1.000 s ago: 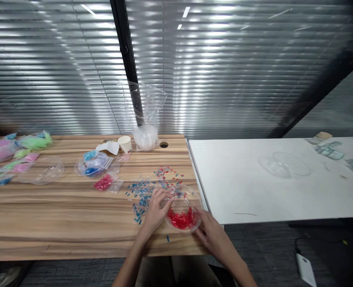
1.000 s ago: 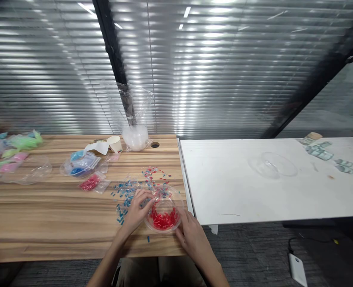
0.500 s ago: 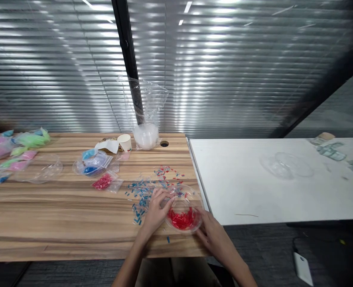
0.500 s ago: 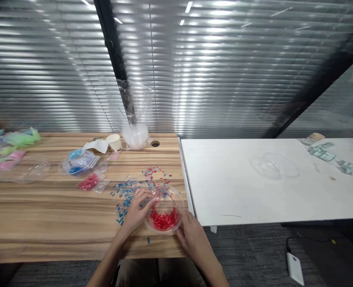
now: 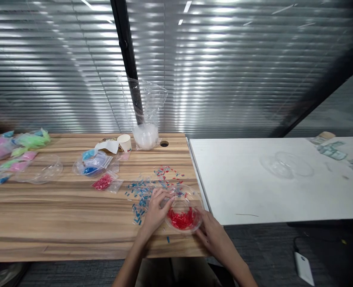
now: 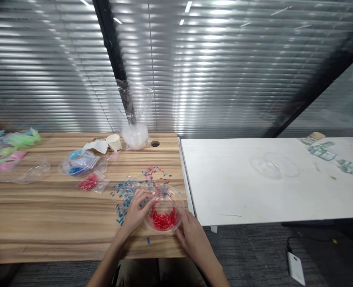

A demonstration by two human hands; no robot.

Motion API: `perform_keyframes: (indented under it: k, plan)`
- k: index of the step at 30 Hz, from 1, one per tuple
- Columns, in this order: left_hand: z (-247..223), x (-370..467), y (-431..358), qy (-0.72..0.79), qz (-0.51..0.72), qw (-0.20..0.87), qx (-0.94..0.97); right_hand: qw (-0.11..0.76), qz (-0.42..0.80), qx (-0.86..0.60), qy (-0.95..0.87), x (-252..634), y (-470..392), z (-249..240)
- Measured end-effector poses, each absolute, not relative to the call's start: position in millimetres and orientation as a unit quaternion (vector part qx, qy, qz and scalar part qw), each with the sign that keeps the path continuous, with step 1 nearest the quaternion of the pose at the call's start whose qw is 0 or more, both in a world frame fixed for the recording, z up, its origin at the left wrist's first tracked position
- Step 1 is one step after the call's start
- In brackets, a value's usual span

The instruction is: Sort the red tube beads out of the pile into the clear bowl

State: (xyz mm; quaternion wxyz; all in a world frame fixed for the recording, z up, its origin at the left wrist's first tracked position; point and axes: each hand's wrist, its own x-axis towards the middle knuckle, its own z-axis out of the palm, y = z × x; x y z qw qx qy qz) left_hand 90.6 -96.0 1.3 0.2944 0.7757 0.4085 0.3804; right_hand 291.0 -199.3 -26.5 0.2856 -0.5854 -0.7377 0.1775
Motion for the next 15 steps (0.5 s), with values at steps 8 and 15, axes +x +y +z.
perform_keyframes:
  k: [8,15]
  plan:
    - [1.8,91.1,-96.6,0.409,0.385,0.293,0.773,0.287,0.175,-0.585,-0.738,290.4,-199.5,-25.1]
    - [-1.3,90.1,-95.8,0.409,0.383,0.3,0.772,0.292,0.162,-0.579,-0.744,292.0,-199.3,-31.2]
